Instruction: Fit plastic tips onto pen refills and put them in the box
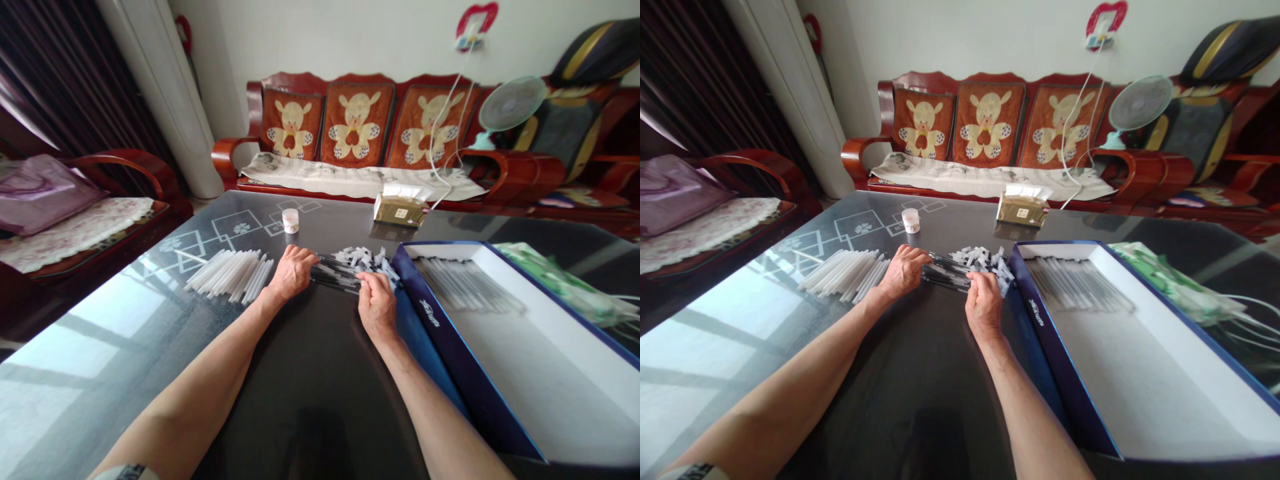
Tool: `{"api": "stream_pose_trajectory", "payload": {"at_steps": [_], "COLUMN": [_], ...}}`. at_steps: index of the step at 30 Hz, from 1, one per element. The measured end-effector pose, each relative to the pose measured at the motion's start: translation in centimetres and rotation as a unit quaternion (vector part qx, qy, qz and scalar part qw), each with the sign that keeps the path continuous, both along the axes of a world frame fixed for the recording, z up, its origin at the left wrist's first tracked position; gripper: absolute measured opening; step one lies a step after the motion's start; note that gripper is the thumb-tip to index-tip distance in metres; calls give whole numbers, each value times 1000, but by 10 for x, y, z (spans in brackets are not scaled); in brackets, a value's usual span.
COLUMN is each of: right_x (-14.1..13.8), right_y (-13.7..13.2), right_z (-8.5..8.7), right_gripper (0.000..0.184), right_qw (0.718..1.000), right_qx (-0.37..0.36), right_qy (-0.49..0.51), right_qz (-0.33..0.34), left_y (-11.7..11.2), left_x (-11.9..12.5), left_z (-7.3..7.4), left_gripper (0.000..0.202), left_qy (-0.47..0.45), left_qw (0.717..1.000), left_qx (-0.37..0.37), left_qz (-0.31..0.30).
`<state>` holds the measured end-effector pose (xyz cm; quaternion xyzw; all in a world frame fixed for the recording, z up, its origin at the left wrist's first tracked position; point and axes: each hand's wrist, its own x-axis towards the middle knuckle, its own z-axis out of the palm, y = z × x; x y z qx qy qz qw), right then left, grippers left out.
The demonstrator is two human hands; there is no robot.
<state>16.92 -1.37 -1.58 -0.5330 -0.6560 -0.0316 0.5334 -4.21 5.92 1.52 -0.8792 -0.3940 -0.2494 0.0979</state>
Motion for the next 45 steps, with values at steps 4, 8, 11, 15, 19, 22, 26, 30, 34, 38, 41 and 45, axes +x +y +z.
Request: {"api": "stream_pose_trajectory", "payload": {"at_steps": [4,8,11,15,19,22,26,30,34,38,41,45], "right_x": [-2,-2,0,1,-1,-6,-5,13,32,39,42,43], "right_y": [-1,-2,-1,0,-1,-3,-4,0,5,8,10,9], "right_z": [1,0,-1,-1,0,1,3,2,-7,-18,-21,-17], "right_gripper": [20,14,15,18,20,28,44,39,41,41,38,35], "right_qw": [1000,997,994,995,998,999,998,993,981,973,974,976], "right_qx": [-13,-39,-40,-16,-17,-34,-24,-10,-50,-81,-74,-89], "right_qy": [10,63,97,87,46,2,-29,-71,-105,-125,-116,-105], "right_qz": [27,16,-20,-48,-36,11,44,-92,-157,-179,-179,-171], "left_y": [-19,-36,-41,-39,-38,-39,-37,-32,-29,-29,-29,-29], "left_x": [19,36,40,41,47,50,48,46,46,46,45,45], "left_z": [6,8,5,0,-5,-7,-10,-13,-15,-14,-13,-14], "left_gripper": [37,42,42,35,29,30,39,41,38,36,36,37], "left_qy": [44,51,44,17,6,11,13,8,-7,-16,-28,-47], "left_qw": [996,995,996,997,995,995,997,997,996,996,995,994], "left_qx": [-27,-29,-40,-64,-75,-79,-77,-78,-91,-89,-94,-97], "left_qz": [-68,-82,-64,-48,-63,-62,-23,-10,-16,-19,-26,-36]}}
